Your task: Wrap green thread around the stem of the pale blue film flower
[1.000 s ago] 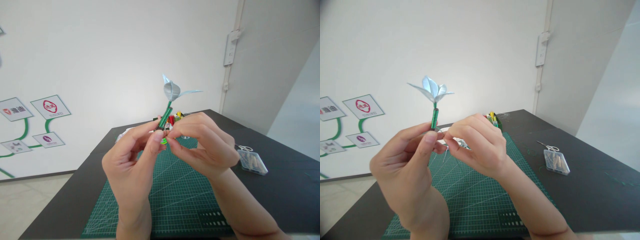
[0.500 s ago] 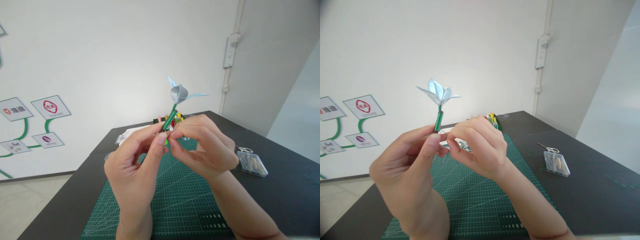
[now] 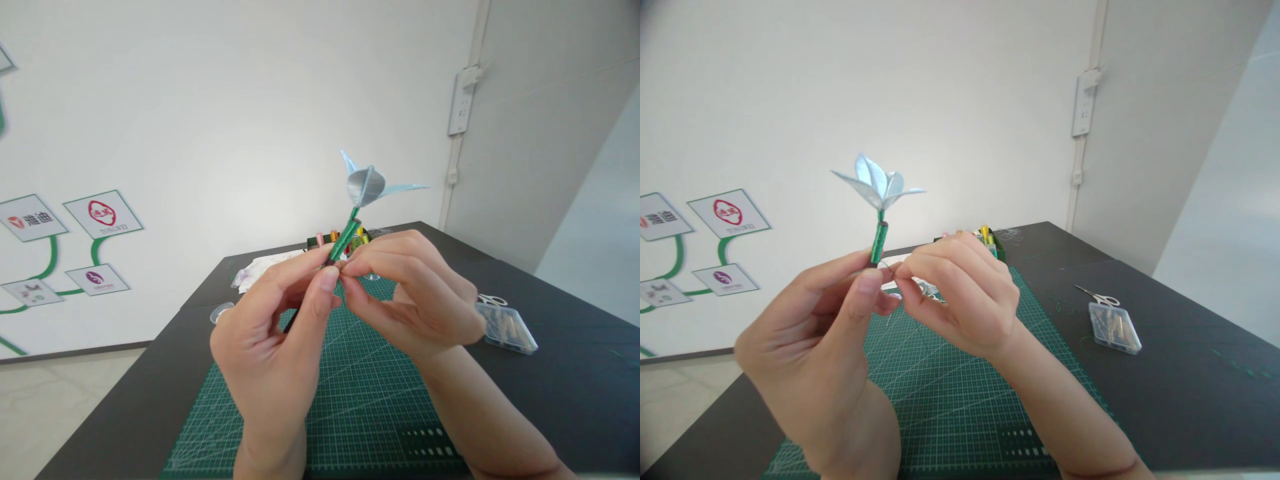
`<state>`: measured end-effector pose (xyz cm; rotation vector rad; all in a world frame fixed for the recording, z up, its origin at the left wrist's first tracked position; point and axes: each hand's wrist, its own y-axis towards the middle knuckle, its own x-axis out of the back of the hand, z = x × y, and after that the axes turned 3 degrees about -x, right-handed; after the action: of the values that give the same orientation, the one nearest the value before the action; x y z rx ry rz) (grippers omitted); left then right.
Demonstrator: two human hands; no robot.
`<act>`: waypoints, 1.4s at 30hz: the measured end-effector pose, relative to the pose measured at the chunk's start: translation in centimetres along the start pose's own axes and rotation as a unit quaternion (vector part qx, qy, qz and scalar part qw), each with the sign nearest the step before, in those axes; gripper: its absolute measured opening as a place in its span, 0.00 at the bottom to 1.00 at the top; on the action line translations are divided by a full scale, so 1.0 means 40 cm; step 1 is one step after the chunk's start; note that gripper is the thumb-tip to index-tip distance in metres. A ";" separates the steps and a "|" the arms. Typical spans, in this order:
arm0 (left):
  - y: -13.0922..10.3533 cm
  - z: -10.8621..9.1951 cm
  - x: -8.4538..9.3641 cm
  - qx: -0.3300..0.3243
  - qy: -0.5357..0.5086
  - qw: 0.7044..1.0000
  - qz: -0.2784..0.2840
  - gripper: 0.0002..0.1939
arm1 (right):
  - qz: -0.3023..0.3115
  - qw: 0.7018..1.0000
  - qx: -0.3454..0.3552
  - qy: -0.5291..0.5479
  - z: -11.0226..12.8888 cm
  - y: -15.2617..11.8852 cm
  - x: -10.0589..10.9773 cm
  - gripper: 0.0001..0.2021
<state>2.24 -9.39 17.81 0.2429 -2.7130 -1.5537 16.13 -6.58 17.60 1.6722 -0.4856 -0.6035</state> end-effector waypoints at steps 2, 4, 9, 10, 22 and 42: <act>0.000 0.000 0.001 0.001 0.003 1.000 0.004 0.10 | 0.003 1.000 -0.003 -0.008 0.001 0.001 -0.001 0.12; 0.001 0.001 0.002 0.003 0.002 1.000 0.005 0.10 | -0.003 1.000 0.004 -0.002 0.001 0.000 -0.003 0.13; 0.003 0.010 0.000 0.009 -0.019 1.000 -0.004 0.09 | -0.021 0.999 -0.001 0.035 -0.003 -0.008 -0.010 0.12; 0.004 0.012 -0.003 0.013 -0.026 1.000 -0.007 0.09 | -0.030 0.999 -0.001 0.045 -0.005 -0.010 -0.011 0.12; 0.010 0.033 -0.022 0.058 -0.121 0.991 0.020 0.06 | -0.034 0.991 -0.033 0.123 -0.016 -0.007 -0.012 0.12; 0.023 0.182 -0.007 0.241 -0.187 0.938 0.166 0.07 | 0.152 0.953 -0.205 0.163 -0.081 -0.132 0.024 0.07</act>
<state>1.80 -2.66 14.93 -0.5458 -3.1608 -0.9060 18.86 -3.74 12.70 1.2353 -0.3397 -0.1754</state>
